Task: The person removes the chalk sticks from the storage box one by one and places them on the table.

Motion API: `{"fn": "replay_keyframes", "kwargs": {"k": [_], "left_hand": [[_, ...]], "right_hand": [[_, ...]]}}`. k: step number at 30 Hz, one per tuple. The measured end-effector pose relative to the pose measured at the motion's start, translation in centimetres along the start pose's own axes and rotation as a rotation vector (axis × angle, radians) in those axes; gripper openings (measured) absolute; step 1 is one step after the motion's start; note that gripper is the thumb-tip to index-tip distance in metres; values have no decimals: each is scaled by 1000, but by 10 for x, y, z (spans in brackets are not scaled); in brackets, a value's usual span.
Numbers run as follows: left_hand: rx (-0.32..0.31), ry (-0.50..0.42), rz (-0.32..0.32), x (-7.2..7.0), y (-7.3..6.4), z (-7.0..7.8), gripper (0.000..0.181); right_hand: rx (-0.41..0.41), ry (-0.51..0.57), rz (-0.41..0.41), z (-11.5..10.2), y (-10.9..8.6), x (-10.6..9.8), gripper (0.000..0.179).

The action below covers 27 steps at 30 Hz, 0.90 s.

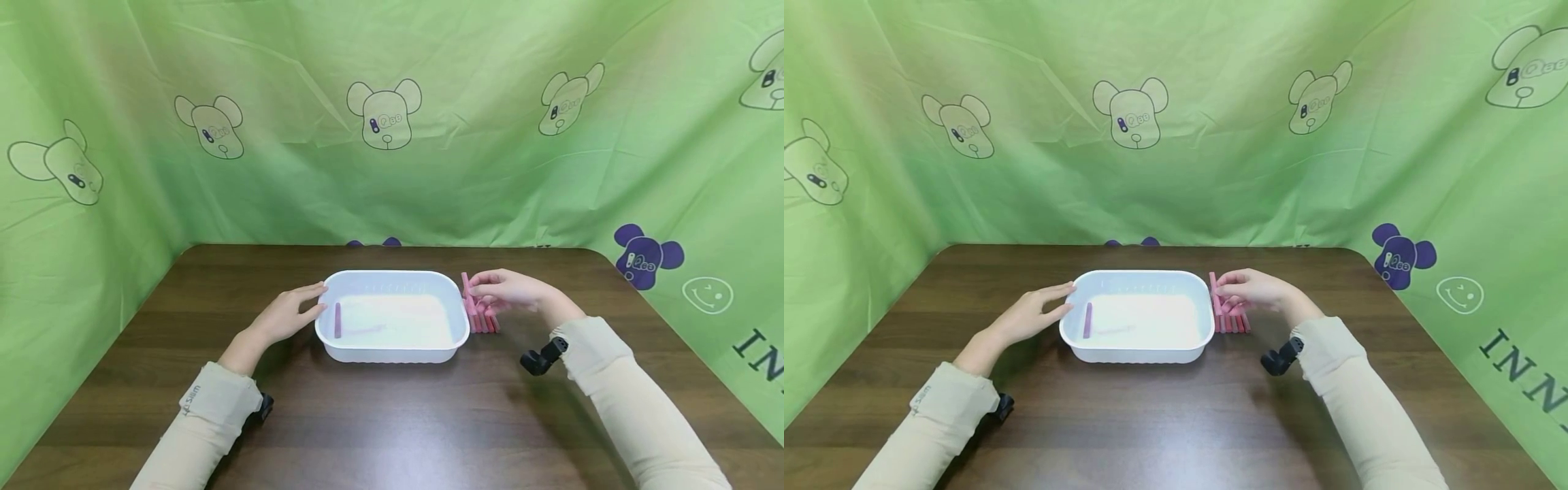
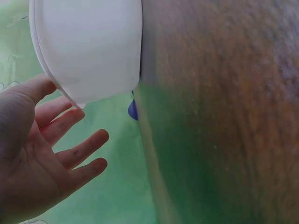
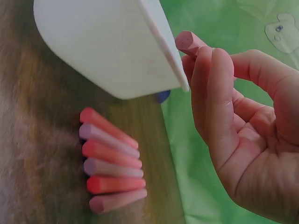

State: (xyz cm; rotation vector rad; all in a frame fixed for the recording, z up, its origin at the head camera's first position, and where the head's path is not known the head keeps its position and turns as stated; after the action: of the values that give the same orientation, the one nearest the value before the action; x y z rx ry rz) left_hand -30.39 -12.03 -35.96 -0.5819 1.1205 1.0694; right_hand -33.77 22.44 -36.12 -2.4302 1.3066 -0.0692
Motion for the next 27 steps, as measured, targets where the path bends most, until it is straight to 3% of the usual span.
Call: {"fn": "replay_keyframes", "kwargs": {"k": [15,27], "left_hand": [[3,-3,6,0,0,-1,48],[10,-5,21,0,0,-1,48]], "right_hand": [[3,86,42,34,-14,-31,7],[40,100,79,55,-21,-51,8]]}}
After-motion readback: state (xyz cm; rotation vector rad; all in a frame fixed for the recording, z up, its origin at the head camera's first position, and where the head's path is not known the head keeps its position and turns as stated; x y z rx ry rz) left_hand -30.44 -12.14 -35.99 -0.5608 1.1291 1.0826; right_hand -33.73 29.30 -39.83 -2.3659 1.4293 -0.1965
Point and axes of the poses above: each hand's wrist, its own y-axis towards the middle knuckle, its own x-axis out of the palm, z = x × y, the point moved 8 cm from there along y, towards the middle knuckle, and after that the axes turned 12 degrees about y, right-handed, at the moved point
